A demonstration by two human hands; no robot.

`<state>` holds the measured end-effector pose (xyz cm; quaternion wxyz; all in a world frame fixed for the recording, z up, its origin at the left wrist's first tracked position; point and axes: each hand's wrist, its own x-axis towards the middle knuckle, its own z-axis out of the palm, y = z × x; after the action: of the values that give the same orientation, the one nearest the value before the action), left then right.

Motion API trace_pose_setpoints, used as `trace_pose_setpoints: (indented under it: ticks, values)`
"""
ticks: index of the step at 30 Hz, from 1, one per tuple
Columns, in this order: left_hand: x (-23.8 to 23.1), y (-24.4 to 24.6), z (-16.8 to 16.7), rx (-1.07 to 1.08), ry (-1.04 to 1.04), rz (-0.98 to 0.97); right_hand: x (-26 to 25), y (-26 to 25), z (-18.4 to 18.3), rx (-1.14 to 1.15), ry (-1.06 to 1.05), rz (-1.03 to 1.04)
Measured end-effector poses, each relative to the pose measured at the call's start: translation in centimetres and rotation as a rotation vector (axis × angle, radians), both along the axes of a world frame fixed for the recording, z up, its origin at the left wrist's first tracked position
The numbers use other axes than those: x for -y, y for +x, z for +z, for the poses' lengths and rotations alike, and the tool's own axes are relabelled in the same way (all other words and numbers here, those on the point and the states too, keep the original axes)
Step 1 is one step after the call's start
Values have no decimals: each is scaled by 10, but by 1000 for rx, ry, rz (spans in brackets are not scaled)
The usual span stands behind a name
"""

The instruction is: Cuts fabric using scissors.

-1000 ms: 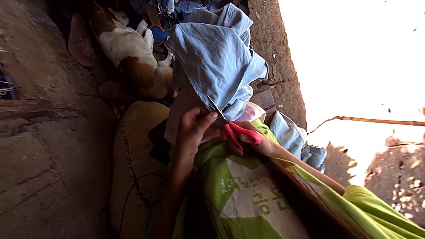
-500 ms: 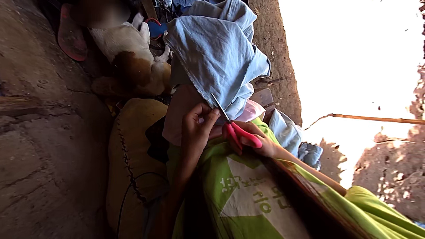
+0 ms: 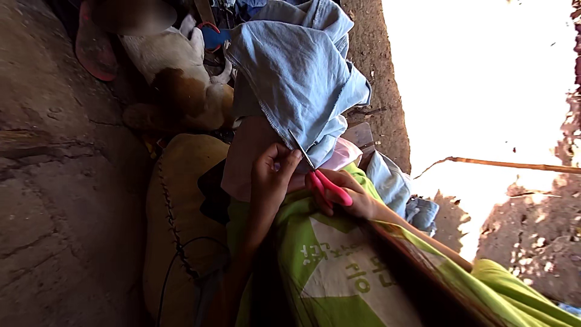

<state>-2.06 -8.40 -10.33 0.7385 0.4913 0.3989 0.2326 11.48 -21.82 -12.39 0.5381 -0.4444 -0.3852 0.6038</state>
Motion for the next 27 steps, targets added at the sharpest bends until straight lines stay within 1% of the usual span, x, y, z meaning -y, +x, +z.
trace_pose_setpoints:
  ticks: [4, 7, 14, 22, 27]
  values:
    - [-8, 3, 6, -58, 18, -34, 4, 4, 5, 57, -14, 3]
    - [-10, 1, 7, -42, 60, -52, 6, 6, 7, 65, -28, 9]
    - [-8, -4, 6, -37, 120, -44, 0, 5, 3, -69, -38, 32]
    - [-8, -3, 7, -65, 109, -50, -1, 4, 3, -60, -47, 24]
    - [-2, -1, 4, -26, 114, -26, -1, 4, 6, -159, -90, 36]
